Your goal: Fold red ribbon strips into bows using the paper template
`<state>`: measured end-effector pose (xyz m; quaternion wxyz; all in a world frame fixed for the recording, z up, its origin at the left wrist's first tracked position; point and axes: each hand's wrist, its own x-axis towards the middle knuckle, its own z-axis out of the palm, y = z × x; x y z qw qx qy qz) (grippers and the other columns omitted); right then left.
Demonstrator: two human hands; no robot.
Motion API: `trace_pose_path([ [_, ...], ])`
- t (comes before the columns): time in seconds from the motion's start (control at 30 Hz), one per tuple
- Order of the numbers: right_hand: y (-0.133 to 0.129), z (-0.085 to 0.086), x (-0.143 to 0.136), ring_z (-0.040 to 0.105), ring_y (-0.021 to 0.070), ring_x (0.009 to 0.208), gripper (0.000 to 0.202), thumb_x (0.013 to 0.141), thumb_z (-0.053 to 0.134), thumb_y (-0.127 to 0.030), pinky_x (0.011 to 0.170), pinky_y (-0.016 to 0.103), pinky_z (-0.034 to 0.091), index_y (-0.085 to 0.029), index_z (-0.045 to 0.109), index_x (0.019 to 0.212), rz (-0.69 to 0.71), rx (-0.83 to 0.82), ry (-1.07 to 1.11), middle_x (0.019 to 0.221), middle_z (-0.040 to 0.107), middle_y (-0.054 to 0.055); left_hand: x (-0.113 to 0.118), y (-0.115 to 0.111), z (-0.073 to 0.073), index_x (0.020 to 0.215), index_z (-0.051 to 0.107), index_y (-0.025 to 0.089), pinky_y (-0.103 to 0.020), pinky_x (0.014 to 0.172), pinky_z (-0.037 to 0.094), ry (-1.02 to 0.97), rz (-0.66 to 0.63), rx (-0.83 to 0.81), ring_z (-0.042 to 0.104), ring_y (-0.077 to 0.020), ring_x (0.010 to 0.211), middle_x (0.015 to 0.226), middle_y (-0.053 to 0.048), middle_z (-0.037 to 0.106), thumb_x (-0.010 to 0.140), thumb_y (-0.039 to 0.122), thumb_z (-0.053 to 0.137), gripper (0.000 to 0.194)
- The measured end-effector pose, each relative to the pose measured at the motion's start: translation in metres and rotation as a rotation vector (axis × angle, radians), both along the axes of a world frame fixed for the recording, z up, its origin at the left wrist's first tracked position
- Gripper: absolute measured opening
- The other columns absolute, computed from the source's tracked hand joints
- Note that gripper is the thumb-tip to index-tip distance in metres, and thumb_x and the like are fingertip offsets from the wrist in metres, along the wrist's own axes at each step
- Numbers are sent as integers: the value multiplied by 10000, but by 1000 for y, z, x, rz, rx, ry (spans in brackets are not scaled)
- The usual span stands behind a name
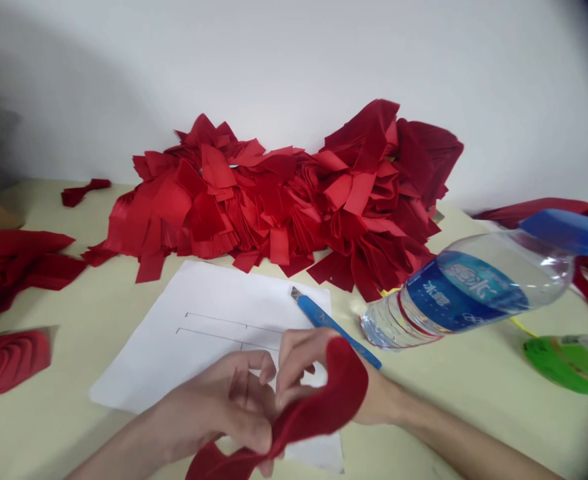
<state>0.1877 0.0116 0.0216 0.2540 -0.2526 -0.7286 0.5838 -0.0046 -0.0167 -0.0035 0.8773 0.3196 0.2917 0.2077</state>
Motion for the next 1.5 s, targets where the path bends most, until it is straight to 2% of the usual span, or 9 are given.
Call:
trace_pose_path([
  [0.17,-2,7,-2,489,67,607,26,729,668,-138,627,179,420,-152,664,707,305,343,-248,616,557,-52,10,-7,8,759,537,182,-200,522,365,333,-73,279,525,-105,592,671,29,602,559,48,645,264],
  [0.37,-16,4,-4,437,143,616,185,827,486,-92,516,297,318,-142,591,683,-136,1205,-531,637,552,15,14,-5,6,673,462,205,-241,603,421,631,372,532,544,-125,625,656,32,595,675,115,586,153],
  [0.63,-22,-21,-5,381,132,517,141,786,552,-109,439,317,207,-145,588,655,-440,1602,-368,563,482,8,23,-9,9,616,463,189,-186,594,457,425,698,260,582,-106,664,701,34,614,618,197,726,263],
  [0.77,-22,-23,-10,376,125,503,160,761,594,-89,436,307,226,-151,555,619,-480,1454,-310,531,455,-3,26,-12,9,607,456,187,-173,573,469,431,760,219,587,-97,654,736,34,620,603,199,739,284],
  [0.9,-24,-13,-18,384,93,503,195,788,549,-82,471,253,301,-150,530,606,-585,970,-216,520,414,-25,24,-13,6,618,450,190,-166,582,482,449,749,296,599,-99,668,732,33,613,644,212,710,263],
  [1.0,-26,-7,-22,420,80,525,191,800,530,-93,513,221,342,-145,547,617,-589,706,-181,544,434,-25,22,-14,3,640,440,205,-172,613,492,567,757,522,594,-101,678,714,40,601,698,197,658,226],
  [1.3,-37,-10,-22,409,66,502,176,846,499,-136,499,218,307,-145,624,723,-480,600,-280,566,465,-25,19,-22,-12,736,496,224,-187,620,485,886,711,1178,608,-113,681,767,28,640,782,148,553,105],
  [1.4,-36,-11,-22,404,64,502,173,838,499,-134,503,211,310,-148,625,720,-475,556,-274,568,461,-27,17,-19,-10,741,539,221,-197,624,493,902,697,1151,618,-128,688,746,20,647,778,167,557,68],
  [1.5,-32,-10,-21,386,67,502,163,812,528,-151,492,204,308,-155,621,678,-556,405,-265,550,420,-34,16,-12,-4,719,571,212,-207,614,508,853,683,920,624,-144,687,711,13,648,741,202,596,36],
])
